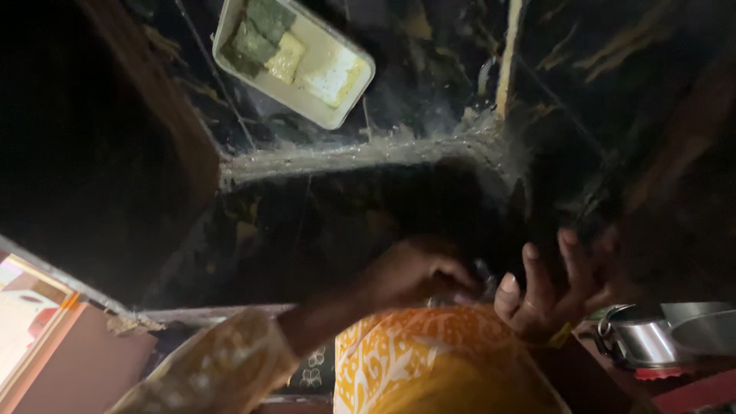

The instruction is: The person scrubs the interior of a dark marble sink with a small scrubber, repeatedly dipping it into a plastic container of cleaning paste. After scrubbing various sections, the person turns on the faucet and rinses their hands and the sink surface.

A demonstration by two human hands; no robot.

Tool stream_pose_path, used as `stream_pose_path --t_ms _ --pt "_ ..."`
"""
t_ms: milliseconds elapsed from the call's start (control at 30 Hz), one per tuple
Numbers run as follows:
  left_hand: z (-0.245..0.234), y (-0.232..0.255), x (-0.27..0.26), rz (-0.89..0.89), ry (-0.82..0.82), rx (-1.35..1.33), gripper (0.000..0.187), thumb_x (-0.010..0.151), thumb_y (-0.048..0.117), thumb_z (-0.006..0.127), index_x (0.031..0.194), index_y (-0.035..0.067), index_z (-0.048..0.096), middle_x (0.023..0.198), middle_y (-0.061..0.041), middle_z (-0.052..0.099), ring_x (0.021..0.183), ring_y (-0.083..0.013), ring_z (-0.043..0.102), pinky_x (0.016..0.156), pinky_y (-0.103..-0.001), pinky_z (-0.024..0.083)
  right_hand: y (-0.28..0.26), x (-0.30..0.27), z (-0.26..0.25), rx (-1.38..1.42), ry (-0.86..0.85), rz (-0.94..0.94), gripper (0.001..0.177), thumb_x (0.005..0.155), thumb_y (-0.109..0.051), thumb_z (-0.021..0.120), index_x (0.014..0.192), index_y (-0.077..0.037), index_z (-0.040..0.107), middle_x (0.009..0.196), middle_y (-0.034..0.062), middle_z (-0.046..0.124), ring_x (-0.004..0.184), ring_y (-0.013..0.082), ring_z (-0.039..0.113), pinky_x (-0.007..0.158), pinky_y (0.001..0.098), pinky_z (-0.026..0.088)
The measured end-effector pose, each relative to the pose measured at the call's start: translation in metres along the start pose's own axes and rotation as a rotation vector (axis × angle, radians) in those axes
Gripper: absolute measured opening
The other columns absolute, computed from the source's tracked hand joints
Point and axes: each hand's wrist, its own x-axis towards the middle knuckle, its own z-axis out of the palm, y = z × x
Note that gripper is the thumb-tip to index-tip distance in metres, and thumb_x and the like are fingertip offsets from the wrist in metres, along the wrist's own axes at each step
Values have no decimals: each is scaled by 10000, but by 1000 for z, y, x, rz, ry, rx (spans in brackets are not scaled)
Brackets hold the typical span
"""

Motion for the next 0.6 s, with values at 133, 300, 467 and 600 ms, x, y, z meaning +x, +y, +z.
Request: stream_pose_path --t_ms 133,300,467,600 --pt "-20 -68 58 -204 194 -398 123 913 147 700 1001 137 786 1006 -64 780 942 -210 747 886 -361 587 -3 1 -1 33 -36 -37 401 1150 -344 418 1477 -131 507 1553 163 472 1431 462 356 1223 675 394" --pt "-59 -116 94 -105 336 401 152 900 191 722 1025 163 803 987 -118 767 898 -266 735 829 -393 566 -1 -9 8 10 27 40 424 1112 -378 411 1445 -146 534 1536 142 488 1414 447 355 1193 656 375" --pt "-10 -28 15 -458 33 -1151 101 904 52 715 972 87 781 1030 -73 748 998 -214 721 934 -378 605 -1 -13 13 12 49 29 411 1117 -358 418 1438 -138 550 1508 165 524 1399 460 390 1167 655 394" --pt "-13 0 -21 22 116 126 168 854 139 777 1017 174 760 980 -60 726 921 -238 714 829 -320 557 -4 -5 8 -5 47 27 433 1130 -379 403 1465 -139 533 1515 156 512 1405 464 383 1191 661 389"
